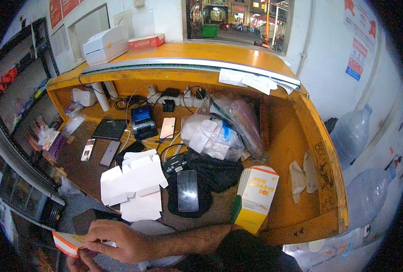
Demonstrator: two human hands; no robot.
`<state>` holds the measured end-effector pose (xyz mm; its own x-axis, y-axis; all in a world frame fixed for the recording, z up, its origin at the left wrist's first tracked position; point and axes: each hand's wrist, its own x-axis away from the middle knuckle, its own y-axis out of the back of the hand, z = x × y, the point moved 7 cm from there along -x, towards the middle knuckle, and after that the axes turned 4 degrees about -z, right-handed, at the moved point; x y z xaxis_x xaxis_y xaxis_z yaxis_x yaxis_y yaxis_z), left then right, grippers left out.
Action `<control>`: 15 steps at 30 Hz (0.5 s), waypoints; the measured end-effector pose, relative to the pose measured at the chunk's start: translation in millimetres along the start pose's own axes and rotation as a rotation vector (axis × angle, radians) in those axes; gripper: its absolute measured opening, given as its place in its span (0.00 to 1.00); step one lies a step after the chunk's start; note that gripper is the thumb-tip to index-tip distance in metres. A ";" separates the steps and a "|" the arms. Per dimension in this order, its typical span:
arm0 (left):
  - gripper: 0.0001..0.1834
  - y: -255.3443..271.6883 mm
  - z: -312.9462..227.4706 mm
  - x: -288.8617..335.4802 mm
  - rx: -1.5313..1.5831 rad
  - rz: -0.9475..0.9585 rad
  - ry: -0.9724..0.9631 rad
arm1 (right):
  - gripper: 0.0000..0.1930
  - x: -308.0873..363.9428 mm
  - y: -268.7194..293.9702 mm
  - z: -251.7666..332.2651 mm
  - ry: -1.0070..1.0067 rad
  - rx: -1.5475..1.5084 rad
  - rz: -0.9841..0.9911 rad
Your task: The person assembles small paper boxes by folding flat sheets and inserting pre-cut flaps into slots. They handle multiple boxes one at a time, folding edges and securing the structure before placing each finished box on the counter.
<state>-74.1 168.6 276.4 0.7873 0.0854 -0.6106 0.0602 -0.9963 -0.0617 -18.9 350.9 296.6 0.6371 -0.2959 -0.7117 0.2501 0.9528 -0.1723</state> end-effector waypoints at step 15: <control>0.07 -14.3 9.6 8.5 0.052 0.210 0.007 | 0.08 -0.9 18.5 6.6 -0.013 0.371 -0.118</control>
<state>-74.2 183.6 264.6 0.7835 -0.1246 -0.6088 -0.1375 -0.9902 0.0257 -10.0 368.3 298.6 0.5967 -0.4053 -0.6926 0.5675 0.8233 0.0071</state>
